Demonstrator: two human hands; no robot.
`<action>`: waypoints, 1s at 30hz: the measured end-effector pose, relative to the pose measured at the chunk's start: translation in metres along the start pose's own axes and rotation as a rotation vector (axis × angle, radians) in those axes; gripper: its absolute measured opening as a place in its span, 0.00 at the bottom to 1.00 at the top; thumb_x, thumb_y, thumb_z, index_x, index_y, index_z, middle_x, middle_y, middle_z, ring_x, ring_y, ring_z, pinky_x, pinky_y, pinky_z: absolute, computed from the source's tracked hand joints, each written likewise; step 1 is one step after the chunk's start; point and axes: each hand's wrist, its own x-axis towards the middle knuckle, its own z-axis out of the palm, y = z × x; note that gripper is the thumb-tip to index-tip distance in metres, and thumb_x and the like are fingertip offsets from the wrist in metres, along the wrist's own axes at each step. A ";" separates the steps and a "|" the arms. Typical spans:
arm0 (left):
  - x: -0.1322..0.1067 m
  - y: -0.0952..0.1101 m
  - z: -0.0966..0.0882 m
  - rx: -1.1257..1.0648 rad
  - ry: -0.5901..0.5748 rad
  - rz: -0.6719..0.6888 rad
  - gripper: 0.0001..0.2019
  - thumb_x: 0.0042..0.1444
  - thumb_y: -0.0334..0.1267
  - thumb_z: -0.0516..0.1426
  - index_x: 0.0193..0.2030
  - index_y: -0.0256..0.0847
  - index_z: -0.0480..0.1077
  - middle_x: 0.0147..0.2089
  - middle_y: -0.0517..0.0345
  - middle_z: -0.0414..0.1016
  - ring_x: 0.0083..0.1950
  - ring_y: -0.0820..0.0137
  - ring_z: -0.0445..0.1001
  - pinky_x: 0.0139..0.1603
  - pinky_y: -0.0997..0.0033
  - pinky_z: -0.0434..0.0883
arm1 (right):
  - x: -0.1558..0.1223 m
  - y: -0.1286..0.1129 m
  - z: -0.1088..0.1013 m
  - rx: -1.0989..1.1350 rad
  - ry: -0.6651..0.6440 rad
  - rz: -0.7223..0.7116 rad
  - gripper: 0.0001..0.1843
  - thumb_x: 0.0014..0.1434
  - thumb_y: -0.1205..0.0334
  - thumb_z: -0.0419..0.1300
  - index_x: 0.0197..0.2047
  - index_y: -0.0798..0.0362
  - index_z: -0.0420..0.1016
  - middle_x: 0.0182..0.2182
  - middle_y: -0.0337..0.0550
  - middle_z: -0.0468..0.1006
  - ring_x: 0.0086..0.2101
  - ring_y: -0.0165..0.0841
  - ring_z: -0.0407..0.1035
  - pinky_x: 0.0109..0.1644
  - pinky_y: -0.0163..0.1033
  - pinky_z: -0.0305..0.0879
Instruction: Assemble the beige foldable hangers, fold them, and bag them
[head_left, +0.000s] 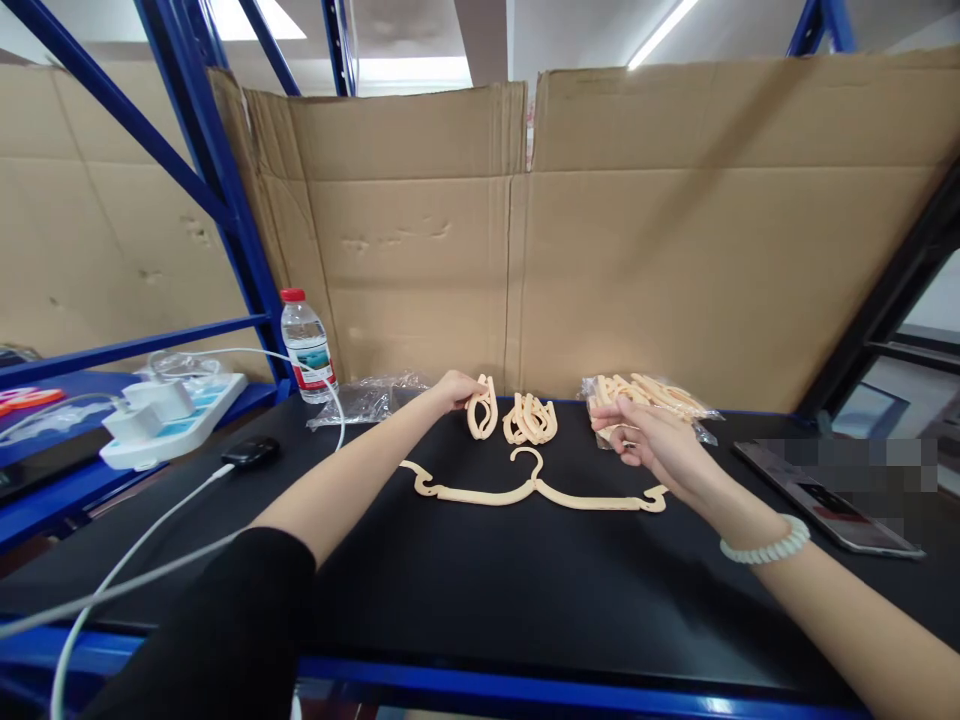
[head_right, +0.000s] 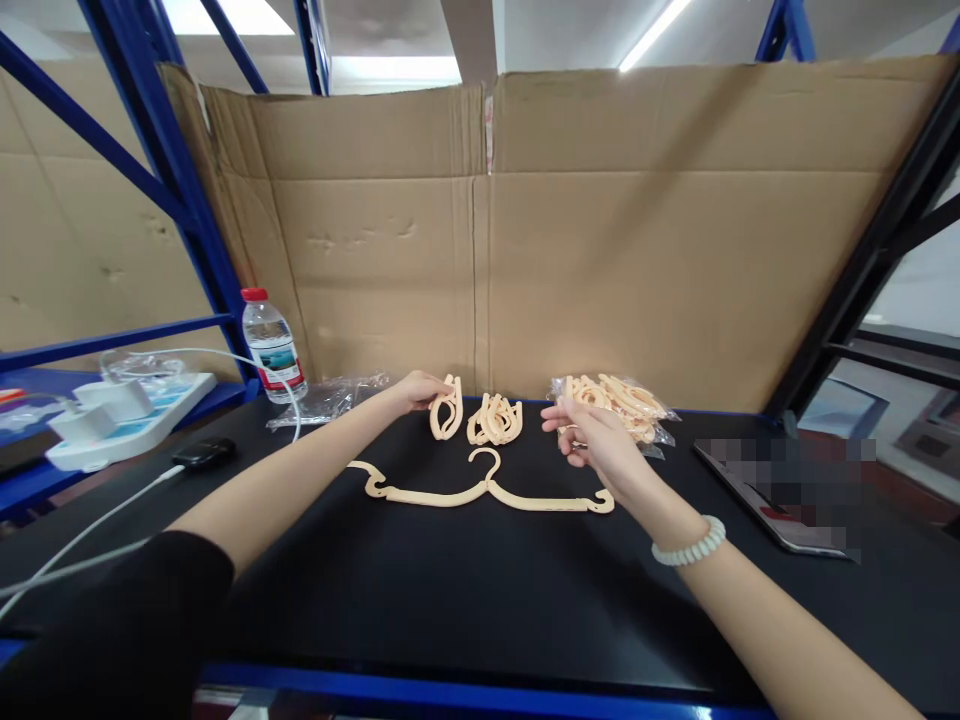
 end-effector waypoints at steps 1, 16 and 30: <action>0.005 -0.002 0.003 0.024 0.003 -0.008 0.17 0.63 0.41 0.57 0.56 0.37 0.67 0.55 0.48 0.70 0.51 0.60 0.73 0.49 0.54 0.74 | 0.002 0.001 -0.006 0.005 0.008 0.023 0.25 0.55 0.42 0.60 0.38 0.59 0.76 0.35 0.51 0.76 0.22 0.25 0.60 0.20 0.31 0.52; -0.094 -0.016 -0.023 0.402 -0.109 0.199 0.16 0.53 0.40 0.63 0.48 0.37 0.75 0.23 0.61 0.75 0.22 0.74 0.70 0.28 0.75 0.67 | -0.015 -0.003 -0.065 -0.487 -0.061 -0.045 0.21 0.51 0.46 0.64 0.37 0.56 0.77 0.21 0.39 0.72 0.18 0.25 0.56 0.20 0.33 0.49; -0.147 -0.052 -0.013 0.872 -0.118 0.576 0.07 0.54 0.39 0.57 0.34 0.47 0.78 0.18 0.64 0.69 0.22 0.70 0.67 0.26 0.73 0.55 | -0.044 0.027 -0.044 -1.143 -0.250 -0.157 0.09 0.56 0.57 0.60 0.31 0.48 0.81 0.16 0.35 0.68 0.19 0.29 0.61 0.24 0.34 0.48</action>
